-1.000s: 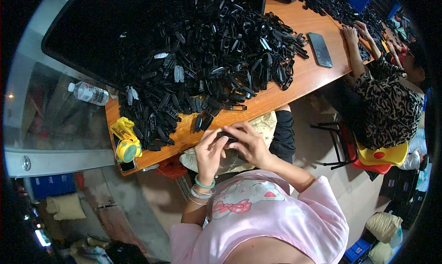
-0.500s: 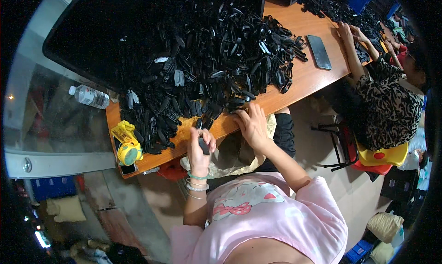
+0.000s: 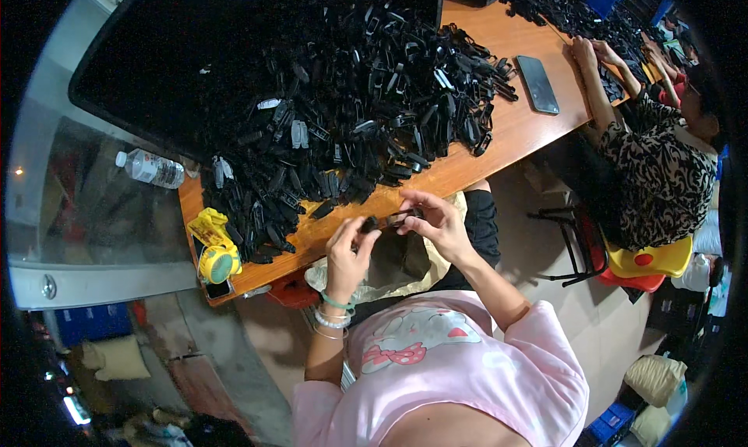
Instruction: The person repeatedly takes black plastic pieces from a pile on the table, snaps the components together by hand, and drops the assembled parts into a bag.
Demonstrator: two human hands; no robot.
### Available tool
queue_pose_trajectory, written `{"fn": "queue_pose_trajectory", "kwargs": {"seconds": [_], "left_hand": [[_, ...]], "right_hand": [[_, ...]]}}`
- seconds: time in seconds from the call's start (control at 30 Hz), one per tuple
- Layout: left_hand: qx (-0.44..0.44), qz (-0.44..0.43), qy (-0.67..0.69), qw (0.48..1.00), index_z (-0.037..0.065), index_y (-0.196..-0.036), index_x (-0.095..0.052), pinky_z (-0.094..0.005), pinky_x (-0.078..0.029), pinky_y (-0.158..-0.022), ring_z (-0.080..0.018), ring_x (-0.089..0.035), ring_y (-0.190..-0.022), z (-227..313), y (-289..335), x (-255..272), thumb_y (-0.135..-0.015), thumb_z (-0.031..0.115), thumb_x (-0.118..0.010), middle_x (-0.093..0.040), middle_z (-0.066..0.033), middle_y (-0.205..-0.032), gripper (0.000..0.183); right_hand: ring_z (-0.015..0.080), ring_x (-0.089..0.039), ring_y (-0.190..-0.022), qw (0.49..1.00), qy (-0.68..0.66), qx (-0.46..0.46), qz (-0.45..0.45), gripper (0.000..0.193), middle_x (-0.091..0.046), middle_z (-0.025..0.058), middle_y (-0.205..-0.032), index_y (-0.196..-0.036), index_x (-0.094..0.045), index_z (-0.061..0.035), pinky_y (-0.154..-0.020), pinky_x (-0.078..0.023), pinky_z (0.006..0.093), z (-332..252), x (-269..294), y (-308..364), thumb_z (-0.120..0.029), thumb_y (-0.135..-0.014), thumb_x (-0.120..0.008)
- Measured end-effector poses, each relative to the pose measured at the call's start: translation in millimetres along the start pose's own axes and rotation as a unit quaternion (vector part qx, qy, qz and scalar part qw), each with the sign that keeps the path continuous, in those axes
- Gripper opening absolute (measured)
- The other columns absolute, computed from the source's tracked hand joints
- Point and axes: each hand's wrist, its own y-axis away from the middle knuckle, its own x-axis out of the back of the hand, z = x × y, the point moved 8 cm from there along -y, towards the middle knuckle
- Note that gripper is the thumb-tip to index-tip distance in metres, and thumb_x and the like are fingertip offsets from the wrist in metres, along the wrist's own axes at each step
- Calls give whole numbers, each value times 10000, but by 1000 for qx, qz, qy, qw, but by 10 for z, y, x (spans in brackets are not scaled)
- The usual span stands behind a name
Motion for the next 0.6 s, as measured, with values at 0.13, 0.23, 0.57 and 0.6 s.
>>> {"fn": "queue_pose_trajectory", "kwargs": {"seconds": [0.13,0.23,0.57,0.6], "left_hand": [[18,3,90,996,-63,-967,-593,-287,-441,-573,-195,-551,-604,124,88,32,-772,41,-678,-588,-122,-808,237],[6,16,107,994,-74,-967,-594,-276,-436,-570,-187,-547,-597,179,98,93,-771,43,-678,-590,-122,-806,243],[-106,28,39,993,-89,-946,-586,-331,-456,-573,-294,-569,-637,526,74,229,-790,44,-655,-573,-165,-779,217],[-98,19,32,994,-91,-940,-583,-331,-456,-575,-305,-567,-644,522,68,216,-793,46,-651,-564,-171,-771,212]], "right_hand": [[162,-593,-940,974,193,88,-76,335,-577,115,-1024,-1205,-506,40,-839,-465,286,-246,-229,77,-67,-890,-546],[269,-579,-931,944,287,114,-117,314,-574,155,-995,-1178,-517,40,-797,-458,326,-311,-362,147,-62,-881,-534],[390,-544,-884,857,440,216,-156,410,-538,220,-996,-1197,-475,44,-749,-461,402,-368,-507,287,26,-798,-564],[393,-547,-877,840,466,225,-162,422,-536,223,-1001,-1200,-475,43,-737,-465,411,-373,-526,296,33,-788,-567]]}}
